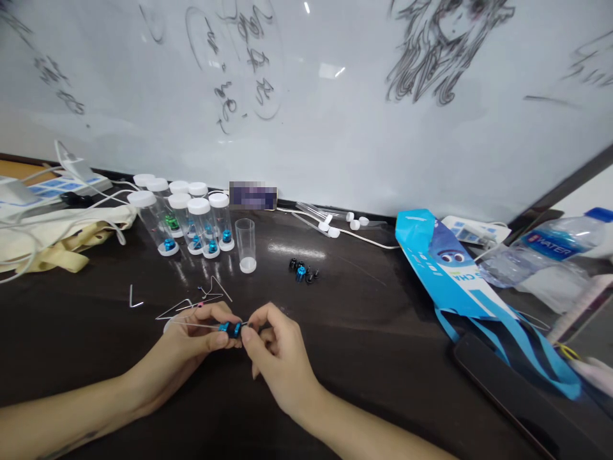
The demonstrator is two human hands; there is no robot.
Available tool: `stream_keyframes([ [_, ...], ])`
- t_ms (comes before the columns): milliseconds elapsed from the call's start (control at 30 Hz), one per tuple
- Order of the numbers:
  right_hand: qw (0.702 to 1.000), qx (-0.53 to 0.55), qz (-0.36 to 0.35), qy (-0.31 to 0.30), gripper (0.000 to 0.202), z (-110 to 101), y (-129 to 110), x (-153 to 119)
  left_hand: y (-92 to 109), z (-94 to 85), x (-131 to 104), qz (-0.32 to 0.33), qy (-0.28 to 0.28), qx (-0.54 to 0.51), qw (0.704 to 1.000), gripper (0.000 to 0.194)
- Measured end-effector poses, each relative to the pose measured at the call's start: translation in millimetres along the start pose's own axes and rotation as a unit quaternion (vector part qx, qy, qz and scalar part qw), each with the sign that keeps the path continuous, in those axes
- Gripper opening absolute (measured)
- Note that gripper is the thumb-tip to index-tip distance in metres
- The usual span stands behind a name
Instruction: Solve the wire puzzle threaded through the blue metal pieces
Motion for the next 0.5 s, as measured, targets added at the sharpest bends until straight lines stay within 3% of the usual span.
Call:
stream_keyframes([
  [500, 1.000, -0.023, 0.004, -0.014, 0.044, -1.5, 9.7, 0.9, -1.4, -0.3, 2.1, 0.008, -0.011, 0.008, 1.000, 0.016],
])
Point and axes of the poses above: each hand's wrist, its own x-axis towards the middle knuckle, its own z-axis out of the palm, y = z × x, the point moved 6 cm from there along x, towards the middle knuckle, and after that the axes turned 10 degrees about -y, right-handed, at the moved point
